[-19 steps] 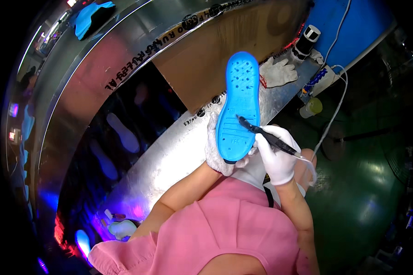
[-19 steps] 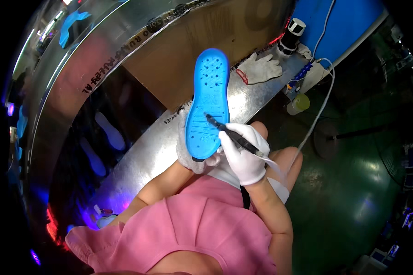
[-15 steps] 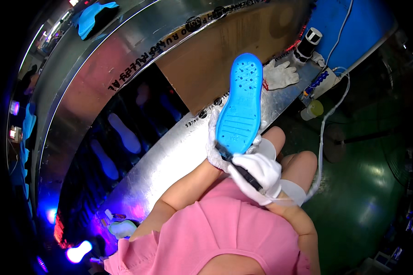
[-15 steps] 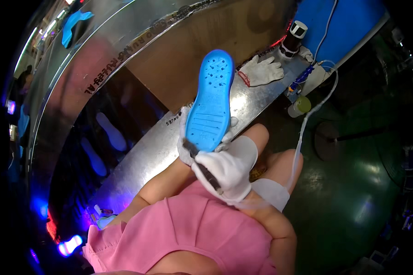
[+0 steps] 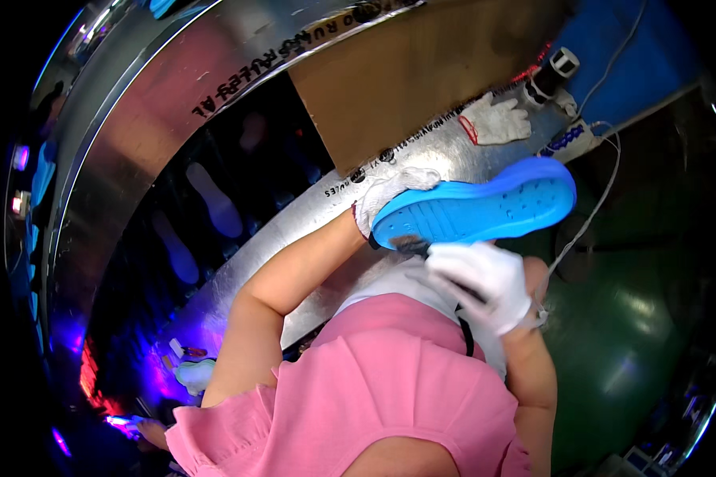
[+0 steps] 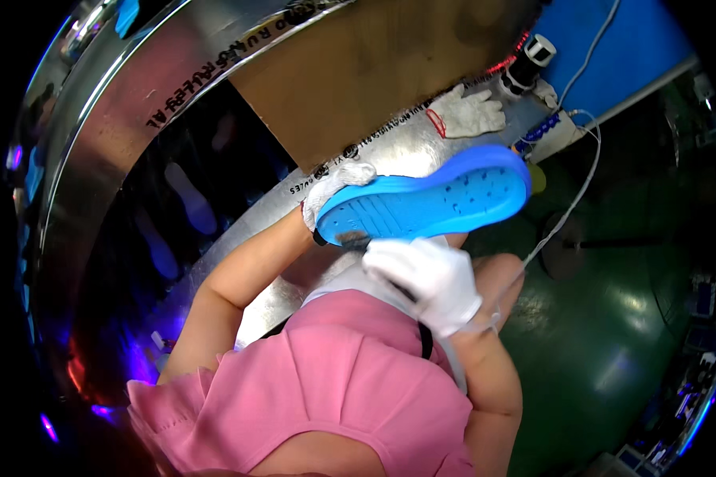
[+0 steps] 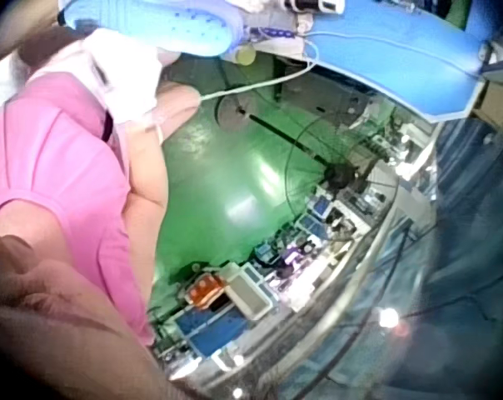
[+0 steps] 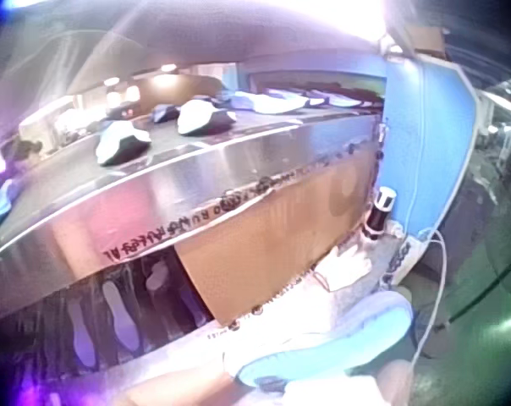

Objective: The person applies adhesive to shoe soles using a brush applicator and places them onto a conveyor belt.

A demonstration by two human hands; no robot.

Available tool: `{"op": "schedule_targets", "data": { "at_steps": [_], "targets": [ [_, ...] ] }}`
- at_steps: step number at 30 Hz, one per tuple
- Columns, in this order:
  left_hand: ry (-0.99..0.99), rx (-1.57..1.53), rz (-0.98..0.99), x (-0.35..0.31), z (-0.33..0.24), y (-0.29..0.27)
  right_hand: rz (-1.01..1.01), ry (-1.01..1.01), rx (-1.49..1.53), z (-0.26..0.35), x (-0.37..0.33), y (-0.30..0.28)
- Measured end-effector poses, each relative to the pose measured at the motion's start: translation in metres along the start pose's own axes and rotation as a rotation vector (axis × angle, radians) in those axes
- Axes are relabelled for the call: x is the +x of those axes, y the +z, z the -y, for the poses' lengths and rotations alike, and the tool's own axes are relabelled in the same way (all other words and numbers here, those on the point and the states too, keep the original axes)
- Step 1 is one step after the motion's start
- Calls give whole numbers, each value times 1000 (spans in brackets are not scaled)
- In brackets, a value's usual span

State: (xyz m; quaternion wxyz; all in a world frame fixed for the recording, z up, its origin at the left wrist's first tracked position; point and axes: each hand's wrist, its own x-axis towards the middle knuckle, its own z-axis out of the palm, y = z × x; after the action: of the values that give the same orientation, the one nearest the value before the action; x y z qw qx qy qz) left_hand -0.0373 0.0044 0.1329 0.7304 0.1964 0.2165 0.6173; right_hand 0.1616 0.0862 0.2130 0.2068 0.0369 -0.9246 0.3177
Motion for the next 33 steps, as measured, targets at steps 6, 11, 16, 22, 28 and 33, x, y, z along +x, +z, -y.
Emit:
{"op": "schedule_targets", "data": {
  "at_steps": [6, 11, 16, 22, 28, 33],
  "targets": [
    [-109, 10, -114, -2, -6, -15, -125, 195, 240, 11, 3, -6],
    [-112, 281, -255, -3, -22, -3, 127, 23, -144, 25, 0, -16],
    [498, 971, 104, -6, -23, -39, -15, -5, -128, 15, 3, -18],
    [333, 878, -6, -21, -44, 0, -121, -2, -149, 13, 1, -26],
    [315, 734, -186, -36, -59, 50, -34, -59, -231, 30, 3, -36],
    [255, 669, -340, -31, -60, 34, 44, -56, -428, 29, 0, -40]
  ]
}}
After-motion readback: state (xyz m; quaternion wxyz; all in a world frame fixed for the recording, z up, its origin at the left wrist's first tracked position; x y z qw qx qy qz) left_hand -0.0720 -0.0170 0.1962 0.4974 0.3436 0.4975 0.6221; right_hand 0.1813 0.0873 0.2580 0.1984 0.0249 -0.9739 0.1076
